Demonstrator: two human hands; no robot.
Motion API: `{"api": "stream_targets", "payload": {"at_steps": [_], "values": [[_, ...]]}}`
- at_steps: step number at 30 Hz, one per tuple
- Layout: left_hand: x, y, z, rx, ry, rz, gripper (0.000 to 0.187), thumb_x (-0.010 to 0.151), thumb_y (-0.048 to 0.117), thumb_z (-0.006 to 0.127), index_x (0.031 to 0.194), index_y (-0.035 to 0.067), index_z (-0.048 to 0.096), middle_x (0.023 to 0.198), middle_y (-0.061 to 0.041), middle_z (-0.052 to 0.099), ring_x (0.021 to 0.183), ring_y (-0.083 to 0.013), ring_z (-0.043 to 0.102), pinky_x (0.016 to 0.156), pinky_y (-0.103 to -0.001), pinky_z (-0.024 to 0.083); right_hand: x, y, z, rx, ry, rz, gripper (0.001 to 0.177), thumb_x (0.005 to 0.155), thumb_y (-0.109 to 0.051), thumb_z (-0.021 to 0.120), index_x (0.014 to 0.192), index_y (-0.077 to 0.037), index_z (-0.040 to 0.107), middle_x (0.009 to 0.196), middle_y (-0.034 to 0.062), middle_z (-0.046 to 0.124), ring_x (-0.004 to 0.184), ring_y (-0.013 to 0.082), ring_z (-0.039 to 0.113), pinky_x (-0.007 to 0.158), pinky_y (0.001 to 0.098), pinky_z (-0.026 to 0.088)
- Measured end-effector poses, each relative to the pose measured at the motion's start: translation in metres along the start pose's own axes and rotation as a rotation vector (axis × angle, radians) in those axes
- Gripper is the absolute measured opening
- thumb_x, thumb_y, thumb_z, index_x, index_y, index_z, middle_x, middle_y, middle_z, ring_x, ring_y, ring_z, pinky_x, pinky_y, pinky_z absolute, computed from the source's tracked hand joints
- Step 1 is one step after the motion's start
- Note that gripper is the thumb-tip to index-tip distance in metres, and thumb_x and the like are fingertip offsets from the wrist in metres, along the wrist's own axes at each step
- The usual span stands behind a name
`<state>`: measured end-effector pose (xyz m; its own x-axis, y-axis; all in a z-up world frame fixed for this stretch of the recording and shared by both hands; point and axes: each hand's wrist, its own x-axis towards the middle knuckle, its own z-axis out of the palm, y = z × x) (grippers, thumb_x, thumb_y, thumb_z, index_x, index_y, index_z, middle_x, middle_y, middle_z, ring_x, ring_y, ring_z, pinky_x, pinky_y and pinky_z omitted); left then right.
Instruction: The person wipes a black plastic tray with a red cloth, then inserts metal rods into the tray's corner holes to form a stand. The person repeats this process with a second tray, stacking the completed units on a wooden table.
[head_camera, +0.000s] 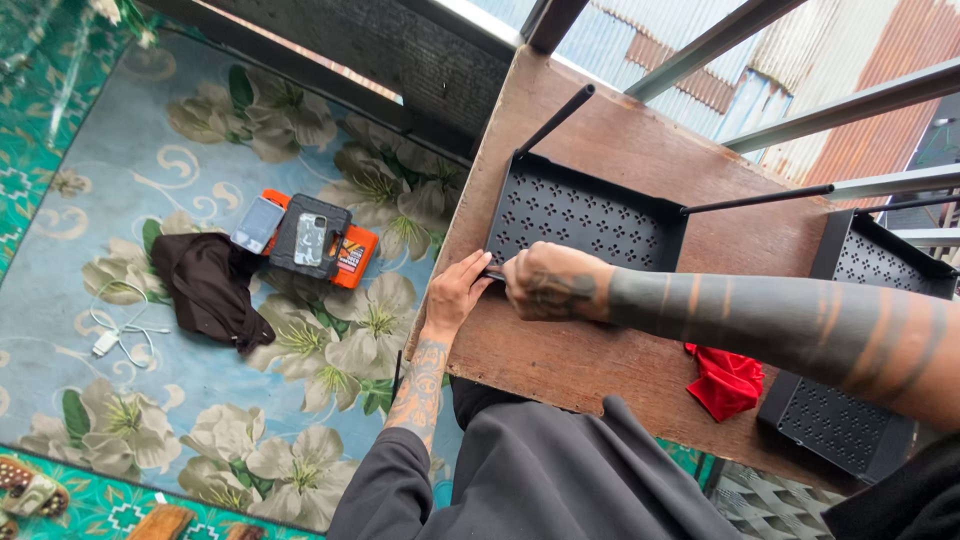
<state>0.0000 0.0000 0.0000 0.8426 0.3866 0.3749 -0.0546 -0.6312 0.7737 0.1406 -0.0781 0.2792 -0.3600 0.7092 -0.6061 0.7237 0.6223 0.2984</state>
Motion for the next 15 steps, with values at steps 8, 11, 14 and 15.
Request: {"api": "stream_targets", "payload": {"at_steps": [8,11,14,15], "values": [[0.003,0.006,-0.006,-0.011,0.009,-0.010,0.047,0.088,0.022,0.078,0.132,0.014,0.068,0.130,-0.006,0.071,0.099,-0.0258,0.071,0.083,-0.037,0.057,-0.006,-0.013,0.003,0.166,0.059,0.158,0.020,0.083,-0.015,0.060,0.089,0.003,0.068,0.067,0.0023,0.059,0.056,0.0116,0.063,0.042,0.0264,0.052],[0.003,0.004,-0.004,-0.035,0.003,-0.032,0.046,0.089,0.022,0.078,0.133,0.014,0.068,0.130,-0.006,0.070,0.101,-0.0256,0.071,0.085,-0.036,0.057,-0.007,-0.022,0.022,0.056,0.255,0.200,0.033,0.073,-0.018,0.061,0.102,-0.005,0.067,0.079,0.0046,0.063,0.061,0.0128,0.065,0.045,0.0263,0.053],[0.004,0.006,-0.006,-0.035,0.012,-0.036,0.046,0.088,0.023,0.078,0.132,0.016,0.068,0.129,-0.006,0.071,0.101,-0.0248,0.072,0.085,-0.036,0.057,0.009,-0.031,0.034,1.067,0.237,0.455,0.020,0.080,-0.020,0.064,0.094,-0.006,0.068,0.082,0.0058,0.062,0.066,0.0168,0.066,0.056,0.0284,0.054],[0.003,0.008,-0.006,-0.032,0.012,-0.039,0.046,0.088,0.024,0.078,0.132,0.017,0.068,0.129,-0.006,0.072,0.100,-0.0246,0.072,0.085,-0.036,0.057,0.013,-0.034,0.036,1.618,0.144,0.553,0.016,0.087,-0.020,0.065,0.086,-0.005,0.069,0.080,0.0060,0.061,0.067,0.0186,0.066,0.060,0.0296,0.055]]}}
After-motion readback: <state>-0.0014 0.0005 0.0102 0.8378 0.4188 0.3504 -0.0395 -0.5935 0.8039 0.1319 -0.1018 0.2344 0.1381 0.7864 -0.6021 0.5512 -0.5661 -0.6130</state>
